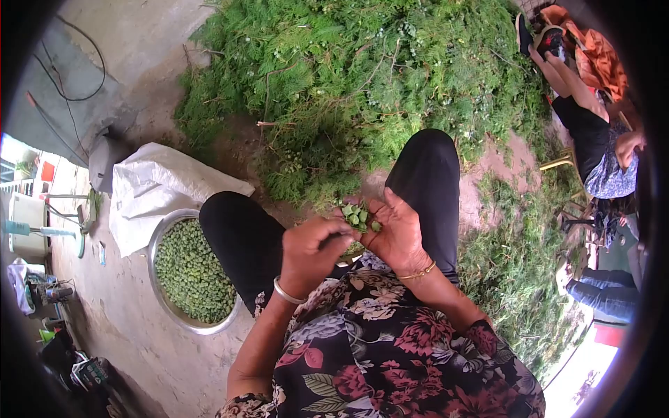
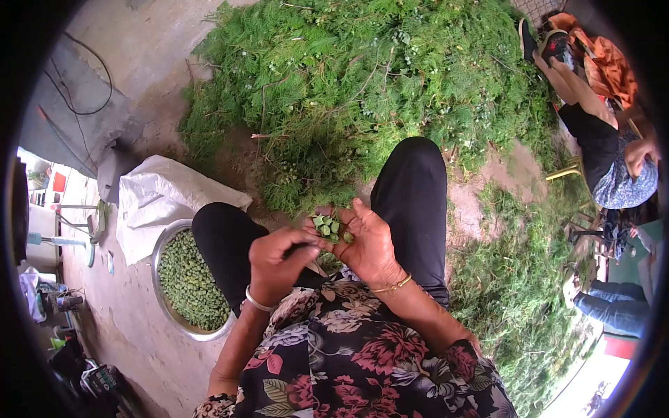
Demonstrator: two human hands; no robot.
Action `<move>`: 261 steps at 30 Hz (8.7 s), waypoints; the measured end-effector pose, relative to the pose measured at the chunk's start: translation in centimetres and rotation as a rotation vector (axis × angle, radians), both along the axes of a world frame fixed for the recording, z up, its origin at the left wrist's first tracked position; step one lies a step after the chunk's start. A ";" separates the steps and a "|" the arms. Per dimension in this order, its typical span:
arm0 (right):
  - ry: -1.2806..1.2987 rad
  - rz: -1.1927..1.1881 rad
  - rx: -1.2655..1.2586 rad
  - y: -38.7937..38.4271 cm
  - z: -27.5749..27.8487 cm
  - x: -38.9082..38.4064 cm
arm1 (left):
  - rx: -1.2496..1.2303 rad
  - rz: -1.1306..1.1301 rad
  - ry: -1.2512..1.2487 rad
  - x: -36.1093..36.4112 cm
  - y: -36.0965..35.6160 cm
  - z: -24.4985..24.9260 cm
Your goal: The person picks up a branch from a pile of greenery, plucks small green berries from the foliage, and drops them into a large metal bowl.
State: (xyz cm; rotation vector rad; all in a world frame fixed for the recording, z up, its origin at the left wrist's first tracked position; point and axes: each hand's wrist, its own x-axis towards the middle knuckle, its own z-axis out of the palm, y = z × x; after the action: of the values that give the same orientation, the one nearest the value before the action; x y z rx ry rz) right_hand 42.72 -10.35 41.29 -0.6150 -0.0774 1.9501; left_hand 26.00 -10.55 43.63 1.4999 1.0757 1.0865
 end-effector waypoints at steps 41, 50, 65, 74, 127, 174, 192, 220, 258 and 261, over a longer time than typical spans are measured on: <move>-1.340 0.199 0.536 -3.2 -1.6 -1.3 | 0.291 -0.022 0.443 0.8 -0.2 -4.5; -1.001 0.291 0.422 -2.4 0.2 -0.1 | -0.535 0.216 -0.456 -1.0 0.4 -2.3; -0.472 -0.160 0.231 -0.5 10.8 2.0 | -0.093 -0.180 0.201 3.2 1.6 -7.3; -0.155 0.528 0.374 3.0 11.0 -14.4 | -0.623 0.186 -0.285 -0.9 0.8 -16.1; -1.479 0.852 0.532 22.1 -2.3 2.9 | -0.555 0.443 -0.401 0.0 14.7 -7.9; -1.954 -0.093 0.712 -2.4 3.4 5.9 | -0.955 -0.402 -1.241 5.8 4.3 -3.7; -1.827 -0.350 0.818 -2.0 -0.5 5.1 | 0.264 0.022 0.362 4.1 2.8 0.1; -1.709 -0.340 0.840 -2.3 -1.0 5.4 | -0.429 0.078 -0.308 2.2 2.1 -2.1; -1.790 -0.270 0.944 -1.4 -0.4 5.7 | -0.339 -0.315 0.000 1.5 1.3 -1.5; -1.776 -0.305 0.936 -1.6 -0.7 5.8 | -0.894 -0.247 -0.295 0.8 1.1 -1.2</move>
State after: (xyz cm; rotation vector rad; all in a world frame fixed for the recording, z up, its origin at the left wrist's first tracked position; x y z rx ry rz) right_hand 48.53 -11.93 40.57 -1.3324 -1.7019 0.3932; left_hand 26.78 -9.42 42.47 0.6995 0.9424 0.5019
